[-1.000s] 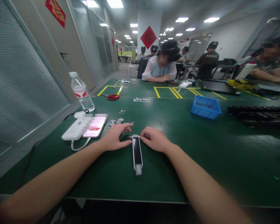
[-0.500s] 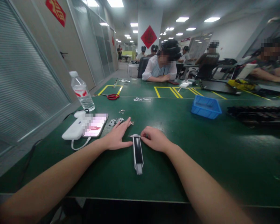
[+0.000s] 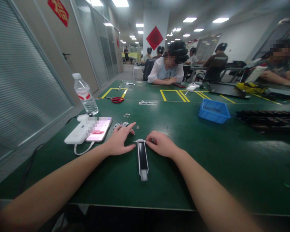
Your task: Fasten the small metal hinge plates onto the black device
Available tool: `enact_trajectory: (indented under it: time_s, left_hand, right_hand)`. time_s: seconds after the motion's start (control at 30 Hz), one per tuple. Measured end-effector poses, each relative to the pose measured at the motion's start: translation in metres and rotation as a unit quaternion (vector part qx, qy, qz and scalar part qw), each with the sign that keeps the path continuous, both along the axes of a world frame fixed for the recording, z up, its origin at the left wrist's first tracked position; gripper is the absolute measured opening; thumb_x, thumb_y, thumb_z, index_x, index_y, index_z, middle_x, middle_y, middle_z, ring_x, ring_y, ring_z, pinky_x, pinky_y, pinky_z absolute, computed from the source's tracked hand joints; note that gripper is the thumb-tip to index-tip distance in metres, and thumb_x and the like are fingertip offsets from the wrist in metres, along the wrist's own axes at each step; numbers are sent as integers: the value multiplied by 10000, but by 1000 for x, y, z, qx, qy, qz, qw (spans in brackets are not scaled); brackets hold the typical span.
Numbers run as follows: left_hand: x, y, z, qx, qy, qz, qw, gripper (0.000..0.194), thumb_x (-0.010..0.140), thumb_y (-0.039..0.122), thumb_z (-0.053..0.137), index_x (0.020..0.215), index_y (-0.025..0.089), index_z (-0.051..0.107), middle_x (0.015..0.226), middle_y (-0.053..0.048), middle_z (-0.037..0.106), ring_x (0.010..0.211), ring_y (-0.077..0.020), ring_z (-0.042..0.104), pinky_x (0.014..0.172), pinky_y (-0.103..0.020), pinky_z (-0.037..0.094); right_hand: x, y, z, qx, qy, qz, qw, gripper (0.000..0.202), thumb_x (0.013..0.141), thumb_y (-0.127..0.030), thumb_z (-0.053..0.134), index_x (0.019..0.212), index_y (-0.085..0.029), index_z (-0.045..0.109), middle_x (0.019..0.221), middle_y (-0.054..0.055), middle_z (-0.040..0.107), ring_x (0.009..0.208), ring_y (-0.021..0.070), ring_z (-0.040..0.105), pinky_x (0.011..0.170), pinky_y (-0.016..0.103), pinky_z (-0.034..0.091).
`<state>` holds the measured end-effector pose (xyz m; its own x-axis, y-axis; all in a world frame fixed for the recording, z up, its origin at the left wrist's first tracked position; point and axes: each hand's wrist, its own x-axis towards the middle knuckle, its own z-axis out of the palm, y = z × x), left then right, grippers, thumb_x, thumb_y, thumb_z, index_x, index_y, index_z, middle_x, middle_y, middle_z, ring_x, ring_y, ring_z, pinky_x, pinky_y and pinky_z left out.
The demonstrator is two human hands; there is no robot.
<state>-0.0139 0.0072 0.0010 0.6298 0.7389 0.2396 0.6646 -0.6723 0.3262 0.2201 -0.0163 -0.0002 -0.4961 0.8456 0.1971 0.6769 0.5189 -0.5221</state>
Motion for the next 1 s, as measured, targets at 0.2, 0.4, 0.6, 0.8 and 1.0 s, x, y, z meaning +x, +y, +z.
enact_trajectory:
  time_s: [0.2,0.4,0.6,0.8,1.0]
  left_hand:
    - [-5,1,4,1,11,5,1000,543,783,173,508,1308,221,379,991,-17,648,1023,-219,562,1013,-482,199]
    - [-2,-1,10,-10,39,14,999,403,822,134,478,1215,221,457,933,-2,665,955,-210,584,903,-421,265]
    - [-1,-2,14,-43,56,30,997,346,845,149,494,1182,215,463,895,4,658,930,-212,589,871,-390,281]
    - [-2,0,7,-36,37,30,998,434,841,139,505,1256,219,405,949,-4,640,966,-210,578,866,-385,302]
    - [-3,-2,11,14,86,68,994,119,846,274,589,944,218,626,1008,-42,604,1019,-245,538,860,-407,306]
  right_hand:
    - [0,-1,2,-3,4,3,1000,97,852,-206,540,851,-165,627,811,30,576,650,110,509,636,254,420]
    - [1,0,0,-2,5,6,1000,100,849,-210,543,853,-163,630,812,31,579,643,107,508,632,254,422]
    - [2,0,0,2,7,3,1000,89,842,-211,553,854,-169,631,800,25,581,619,100,498,617,248,419]
    - [2,1,0,-1,12,4,1000,82,838,-204,557,858,-168,628,797,23,582,620,99,501,623,247,424]
    - [1,0,1,-2,8,2,1000,85,838,-188,556,862,-162,634,794,27,578,643,107,505,638,253,426]
